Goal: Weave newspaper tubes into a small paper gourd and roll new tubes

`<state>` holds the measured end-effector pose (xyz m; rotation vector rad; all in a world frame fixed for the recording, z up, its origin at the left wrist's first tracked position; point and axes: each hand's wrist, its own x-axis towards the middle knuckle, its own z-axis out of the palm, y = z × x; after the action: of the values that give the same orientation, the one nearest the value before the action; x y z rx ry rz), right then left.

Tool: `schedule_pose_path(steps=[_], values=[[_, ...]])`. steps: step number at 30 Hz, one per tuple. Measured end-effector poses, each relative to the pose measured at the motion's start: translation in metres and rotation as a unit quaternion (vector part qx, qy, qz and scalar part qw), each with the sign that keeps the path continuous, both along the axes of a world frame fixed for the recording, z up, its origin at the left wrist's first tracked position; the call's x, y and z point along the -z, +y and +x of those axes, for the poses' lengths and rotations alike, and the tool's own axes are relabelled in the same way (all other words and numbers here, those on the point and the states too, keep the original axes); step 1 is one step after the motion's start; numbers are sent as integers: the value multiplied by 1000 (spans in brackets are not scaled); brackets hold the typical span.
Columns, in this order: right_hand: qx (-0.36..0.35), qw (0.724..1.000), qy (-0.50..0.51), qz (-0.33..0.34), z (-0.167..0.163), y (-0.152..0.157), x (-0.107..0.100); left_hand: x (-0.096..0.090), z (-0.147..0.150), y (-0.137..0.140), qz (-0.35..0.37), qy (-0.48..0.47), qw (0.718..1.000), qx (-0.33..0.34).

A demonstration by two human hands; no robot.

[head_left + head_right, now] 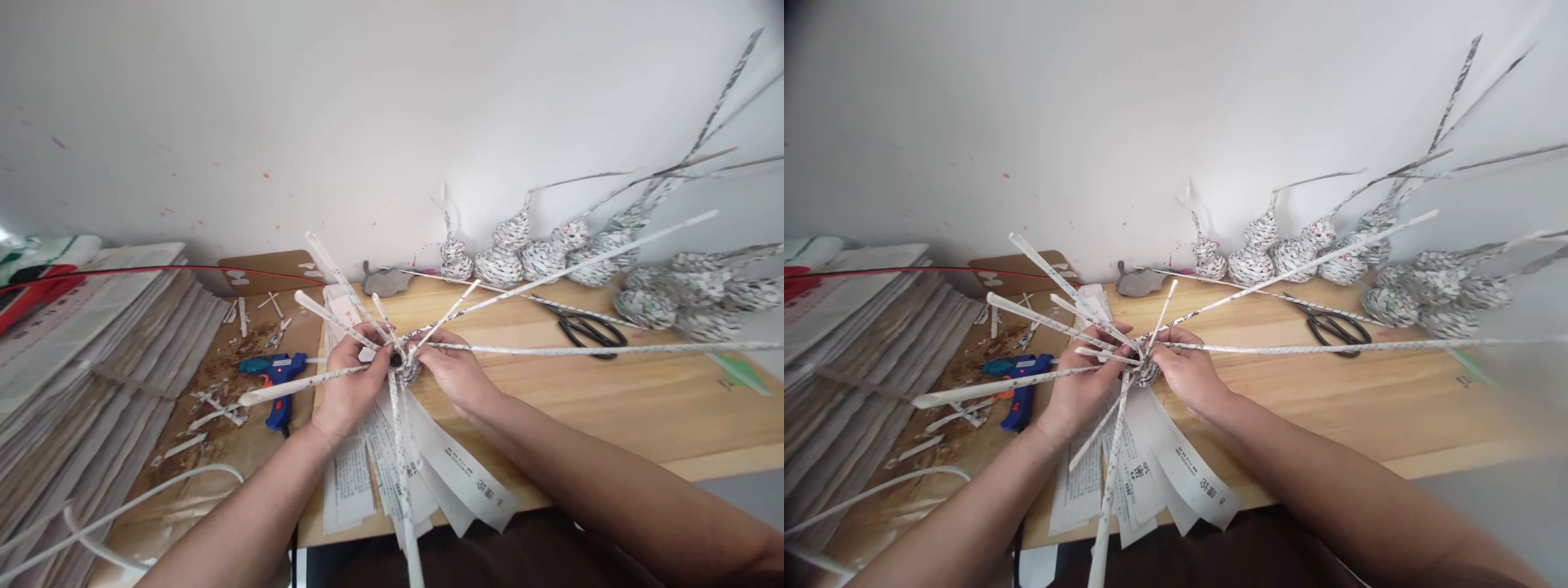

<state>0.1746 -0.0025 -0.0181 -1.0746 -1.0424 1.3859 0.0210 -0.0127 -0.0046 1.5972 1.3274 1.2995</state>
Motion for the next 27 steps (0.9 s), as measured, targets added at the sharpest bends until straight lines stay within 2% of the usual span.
schedule_pose_path(steps=[9,14,16,19,23,25,27], values=[[-20,1000,10,-14,-1,1,-6,7,2,1,7,-27,1000,2],[-1,999,0,-35,-1,1,-7,8,2,-1,-17,-40,999,16],[3,999,15,-40,-1,2,-6,8,0,0,-37,-60,997,43],[5,998,36,-43,0,5,-6,5,-7,2,-52,-95,987,122],[10,999,30,-13,5,10,-6,-2,-13,7,-66,-106,969,214],[14,1000,21,-4,6,11,-6,-5,-14,7,-78,-108,967,218],[21,1000,15,-3,7,11,-6,-6,-12,5,-83,-96,975,181]])
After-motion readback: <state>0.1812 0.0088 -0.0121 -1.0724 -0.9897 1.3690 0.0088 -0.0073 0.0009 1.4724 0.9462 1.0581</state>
